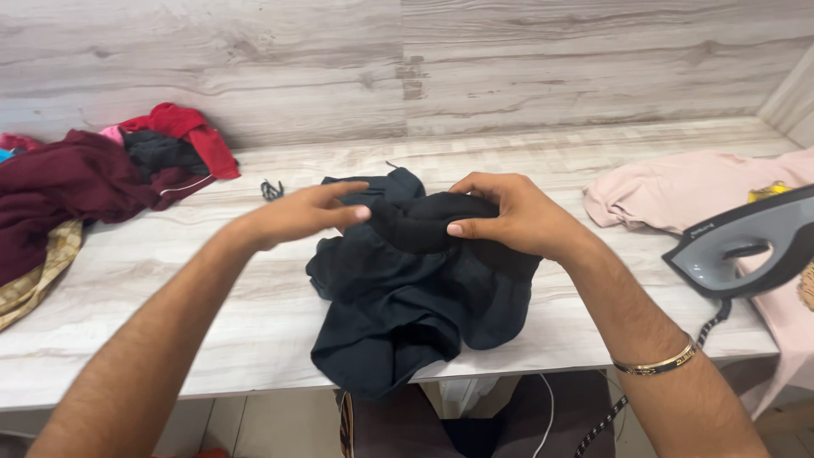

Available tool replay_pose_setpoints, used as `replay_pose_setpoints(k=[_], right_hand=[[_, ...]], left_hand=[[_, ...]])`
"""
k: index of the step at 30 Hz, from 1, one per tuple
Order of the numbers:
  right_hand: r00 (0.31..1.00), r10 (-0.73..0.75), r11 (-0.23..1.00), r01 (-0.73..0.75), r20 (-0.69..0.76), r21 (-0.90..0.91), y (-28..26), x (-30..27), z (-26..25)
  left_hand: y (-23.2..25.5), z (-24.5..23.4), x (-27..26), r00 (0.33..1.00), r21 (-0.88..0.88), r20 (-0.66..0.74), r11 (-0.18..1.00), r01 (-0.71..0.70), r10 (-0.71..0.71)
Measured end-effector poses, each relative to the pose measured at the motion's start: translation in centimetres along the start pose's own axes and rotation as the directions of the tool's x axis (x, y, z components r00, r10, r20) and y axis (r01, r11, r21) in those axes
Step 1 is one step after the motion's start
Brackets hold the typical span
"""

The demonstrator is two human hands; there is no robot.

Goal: The person irons a pink t-shirt and then a pair of black pants on a table. They smooth the fabric with their hands, use an iron to remove wrinkles, and flip the pants to iron both sides.

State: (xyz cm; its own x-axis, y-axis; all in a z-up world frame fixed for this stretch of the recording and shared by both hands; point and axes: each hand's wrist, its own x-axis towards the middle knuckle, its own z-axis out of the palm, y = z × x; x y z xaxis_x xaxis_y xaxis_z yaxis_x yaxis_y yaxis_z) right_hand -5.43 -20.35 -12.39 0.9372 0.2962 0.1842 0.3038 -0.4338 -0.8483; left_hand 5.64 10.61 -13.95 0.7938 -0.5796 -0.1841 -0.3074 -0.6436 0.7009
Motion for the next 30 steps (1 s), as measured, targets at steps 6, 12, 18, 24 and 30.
replay_pose_setpoints(k=[6, 12, 18, 24, 30], right_hand=[[0.982, -0.157, 0.975, 0.171, 0.103, -0.143, -1.0, 0.9, 1.5], [0.941, -0.314, 0.919, 0.334, 0.123, -0.209, -1.9, 1.0, 2.4], [0.925, -0.379, 0.916, 0.376, 0.003, -0.142, -0.7, 0.9, 2.0], [0.947, -0.305, 0.85, 0.318, 0.1, -0.42, 1.9, 1.2, 1.5], [0.984, -0.032, 0.822, 0.124, 0.173, -0.556, 2.9, 1.1, 2.6]], left_hand=[[0.3, 2.2, -0.6, 0.998, 0.349, 0.008, 0.935, -0.055, 0.056], [-2.7, 3.3, -1.5, 0.936, -0.076, -0.001, 0.933, -0.352, 0.352], [-4.0, 3.9, -2.8, 0.938, 0.059, -0.096, 0.943, -0.328, 0.332], [-3.5, 2.4, -5.0, 0.896, 0.157, -0.333, 0.954, -0.254, 0.293], [-4.4, 0.7, -5.8, 0.899, 0.037, -0.343, 0.961, -0.275, 0.271]])
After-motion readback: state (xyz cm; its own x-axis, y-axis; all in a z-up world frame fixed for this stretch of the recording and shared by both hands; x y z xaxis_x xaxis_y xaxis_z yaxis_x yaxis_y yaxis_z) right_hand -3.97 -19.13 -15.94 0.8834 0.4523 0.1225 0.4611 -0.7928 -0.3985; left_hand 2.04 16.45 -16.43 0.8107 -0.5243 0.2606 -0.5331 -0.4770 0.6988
